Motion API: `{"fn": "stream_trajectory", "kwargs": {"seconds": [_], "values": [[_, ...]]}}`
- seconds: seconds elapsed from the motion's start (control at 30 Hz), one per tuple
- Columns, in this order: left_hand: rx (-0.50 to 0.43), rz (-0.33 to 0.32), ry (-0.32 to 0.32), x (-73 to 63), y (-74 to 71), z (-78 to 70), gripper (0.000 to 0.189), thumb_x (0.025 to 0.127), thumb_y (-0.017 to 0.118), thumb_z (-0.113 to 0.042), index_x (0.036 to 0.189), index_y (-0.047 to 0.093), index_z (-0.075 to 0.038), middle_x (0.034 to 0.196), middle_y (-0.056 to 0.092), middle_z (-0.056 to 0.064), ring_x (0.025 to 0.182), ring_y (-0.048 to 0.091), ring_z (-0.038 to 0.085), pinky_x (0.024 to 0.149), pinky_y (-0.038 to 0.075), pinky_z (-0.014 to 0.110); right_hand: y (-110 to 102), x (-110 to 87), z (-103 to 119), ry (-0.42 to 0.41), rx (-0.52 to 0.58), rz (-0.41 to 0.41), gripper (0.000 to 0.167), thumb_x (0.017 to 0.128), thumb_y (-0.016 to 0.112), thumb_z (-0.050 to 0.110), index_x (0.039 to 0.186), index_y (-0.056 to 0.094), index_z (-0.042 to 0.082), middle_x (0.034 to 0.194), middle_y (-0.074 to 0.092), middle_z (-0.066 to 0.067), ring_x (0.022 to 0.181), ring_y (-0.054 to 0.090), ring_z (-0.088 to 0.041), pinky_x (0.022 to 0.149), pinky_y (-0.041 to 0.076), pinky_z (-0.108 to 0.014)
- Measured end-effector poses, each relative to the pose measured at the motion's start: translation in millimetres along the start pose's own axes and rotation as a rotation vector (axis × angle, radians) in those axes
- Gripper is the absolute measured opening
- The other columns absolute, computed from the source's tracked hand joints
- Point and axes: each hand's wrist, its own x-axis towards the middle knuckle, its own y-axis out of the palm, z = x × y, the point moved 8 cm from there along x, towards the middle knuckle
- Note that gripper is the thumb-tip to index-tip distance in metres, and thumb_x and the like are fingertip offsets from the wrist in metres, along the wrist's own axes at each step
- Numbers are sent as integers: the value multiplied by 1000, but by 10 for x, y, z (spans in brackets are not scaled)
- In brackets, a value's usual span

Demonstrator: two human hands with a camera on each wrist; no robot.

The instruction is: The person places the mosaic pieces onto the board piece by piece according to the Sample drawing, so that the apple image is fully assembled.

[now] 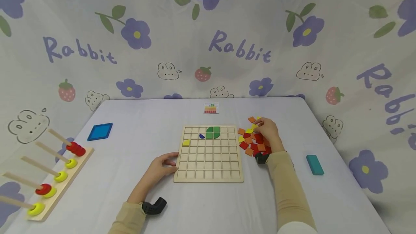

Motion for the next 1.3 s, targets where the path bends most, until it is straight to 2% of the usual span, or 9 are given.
{"fn": "stream_trajectory", "kwargs": {"seconds": [0.27, 0.4, 0.57, 0.67, 0.83, 0.9, 1.03, 1.2, 1.3], "values": [[-8, 1, 4, -2, 9, 3, 50, 76, 72, -7, 124, 59, -12, 87, 63, 2, 83, 56, 14, 72, 44, 30, 26, -16, 77, 38, 164, 20, 36, 88, 61, 14, 120, 56, -1, 121, 51, -24, 107, 46, -34, 89, 40, -41], [-3, -5, 0, -6, -6, 9, 50, 76, 72, -7, 124, 60, -13, 87, 63, 2, 83, 56, 14, 72, 44, 30, 93, -52, 320, -1, 273, 65, 37, 89, 61, 15, 122, 54, -1, 120, 51, -22, 104, 49, -30, 87, 41, -37], [10, -9, -3, -12, -22, 9, 50, 76, 72, -7, 124, 59, -14, 87, 63, 1, 84, 56, 14, 72, 44, 30, 279, -111, 647, -43, 357, 118, 39, 87, 64, 16, 121, 55, 0, 115, 51, -16, 93, 50, -22, 85, 44, -40], [12, -7, -1, -7, -15, 2, 49, 77, 72, -8, 124, 59, -14, 87, 63, 1, 84, 56, 14, 74, 44, 31, 425, -148, 800, -53, 370, 149, 37, 85, 67, 16, 118, 58, 3, 112, 52, -13, 83, 48, -18, 77, 45, -37], [20, -1, 17, -8, 0, -33, 49, 77, 72, -8, 124, 59, -13, 88, 63, 2, 85, 56, 15, 75, 44, 32, 740, -217, 1066, -114, 394, 227, 31, 83, 68, 11, 112, 62, 1, 100, 54, -12, 77, 49, -19, 75, 47, -38], [25, -2, 18, -10, -3, -38, 49, 77, 72, -8, 124, 59, -12, 88, 63, 2, 84, 56, 15, 75, 44, 33, 882, -253, 1193, -164, 361, 259, 29, 83, 68, 10, 109, 63, -1, 97, 56, -11, 83, 51, -19, 77, 48, -39], [28, -8, 13, -11, -14, -32, 49, 76, 72, -7, 123, 60, -13, 87, 63, 2, 84, 56, 15, 75, 44, 33, 1165, -294, 1392, -215, 285, 310, 23, 81, 70, 9, 103, 67, 3, 93, 59, -8, 84, 51, -19, 71, 48, -32], [18, -8, 14, -14, -11, -31, 49, 76, 72, -7, 123, 60, -13, 87, 63, 2, 84, 56, 14, 75, 44, 32, 1438, -287, 1509, -219, 235, 349, 18, 80, 70, 10, 98, 70, 8, 90, 59, -5, 80, 50, -17, 65, 45, -27], [8, -5, 12, -20, -1, -28, 49, 76, 72, -6, 123, 60, -12, 87, 63, 2, 83, 56, 13, 74, 44, 32, 1527, -280, 1546, -230, 204, 336, 15, 80, 70, 9, 95, 71, 9, 87, 59, -3, 77, 50, -16, 64, 44, -27]]}}
